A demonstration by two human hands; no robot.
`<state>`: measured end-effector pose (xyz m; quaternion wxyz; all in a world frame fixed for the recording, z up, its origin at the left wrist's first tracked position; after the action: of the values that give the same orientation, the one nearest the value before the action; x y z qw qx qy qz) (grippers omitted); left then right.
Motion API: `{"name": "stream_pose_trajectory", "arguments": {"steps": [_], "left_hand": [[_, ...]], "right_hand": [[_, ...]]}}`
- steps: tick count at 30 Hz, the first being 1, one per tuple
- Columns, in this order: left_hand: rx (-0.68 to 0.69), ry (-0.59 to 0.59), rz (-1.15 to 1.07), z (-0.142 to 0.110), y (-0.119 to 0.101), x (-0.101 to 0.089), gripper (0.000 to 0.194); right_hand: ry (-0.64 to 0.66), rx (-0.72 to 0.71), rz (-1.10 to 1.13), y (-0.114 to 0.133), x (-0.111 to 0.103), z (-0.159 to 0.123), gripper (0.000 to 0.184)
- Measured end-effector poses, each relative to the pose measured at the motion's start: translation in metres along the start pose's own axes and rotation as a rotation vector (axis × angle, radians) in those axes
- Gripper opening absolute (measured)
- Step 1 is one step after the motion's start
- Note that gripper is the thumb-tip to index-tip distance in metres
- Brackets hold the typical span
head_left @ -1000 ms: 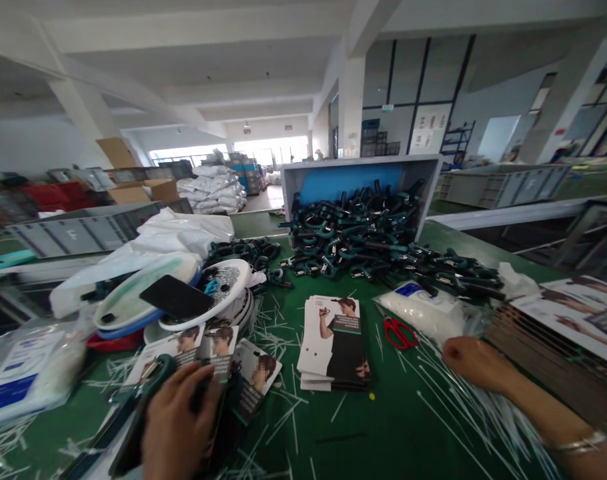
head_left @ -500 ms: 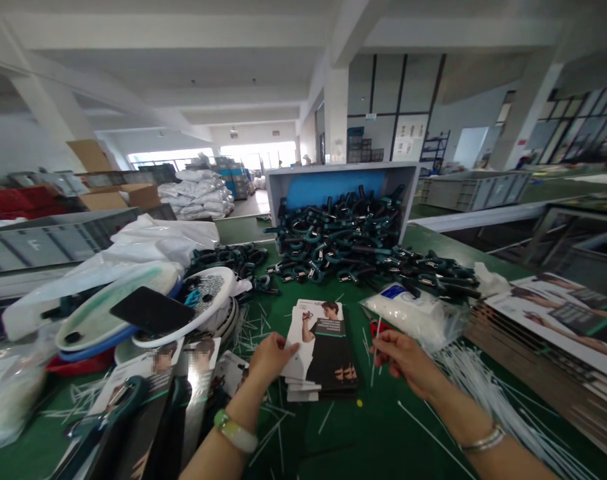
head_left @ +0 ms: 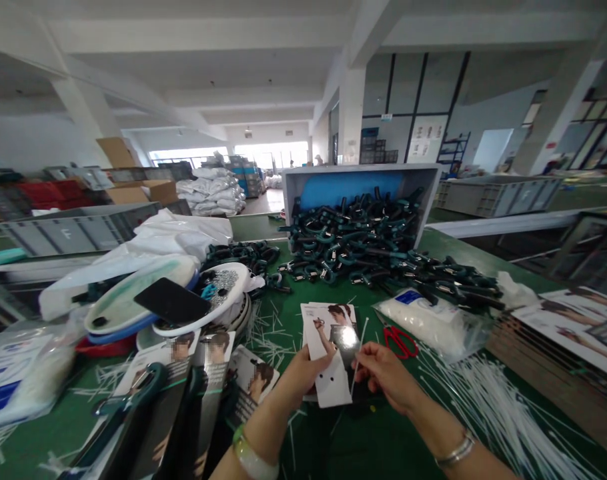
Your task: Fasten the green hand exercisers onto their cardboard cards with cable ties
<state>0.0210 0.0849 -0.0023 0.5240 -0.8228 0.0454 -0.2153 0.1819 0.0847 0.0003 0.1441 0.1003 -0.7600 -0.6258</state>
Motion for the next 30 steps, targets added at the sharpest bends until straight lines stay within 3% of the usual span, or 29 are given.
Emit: {"name": "stream_pose_trajectory", "arguments": {"steps": [6,10,18,23,28,30], "left_hand": [[0.103,-0.026,-0.125,-0.008,0.01,0.007,0.065],[0.204,-0.029,-0.164,-0.014,0.012,0.016,0.067],[0.334,-0.139,-0.061,-0.022,0.007,0.025,0.063],[0.506,-0.21,-0.019,-0.027,0.0,0.027,0.051],[0.551,-0.23,-0.125,-0.03,0.005,0.032,0.055],[0.588,-0.2,-0.191,-0.029,0.006,0.036,0.054]], "right_hand": [[-0.289,-0.291,-0.177,0.041,-0.009,-0.02,0.034],[-0.364,-0.379,-0.296,0.052,-0.002,-0.027,0.033],[-0.397,-0.456,-0.211,0.045,0.002,-0.021,0.029],[-0.408,-0.461,-0.167,0.047,0.008,-0.022,0.029],[-0.406,-0.452,-0.04,0.036,0.019,-0.024,0.027],[-0.429,-0.467,-0.114,0.032,0.022,-0.024,0.025]]}}
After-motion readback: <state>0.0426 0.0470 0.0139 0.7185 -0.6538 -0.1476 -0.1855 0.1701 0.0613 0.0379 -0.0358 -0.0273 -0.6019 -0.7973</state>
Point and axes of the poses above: each hand's wrist, its own z-axis towards the middle knuckle, its own x-axis out of the palm, y = z × x, the point moved 6 cm from there along z, towards the middle knuckle, and after that the axes turned 13 degrees about y, right-handed, at the moved point
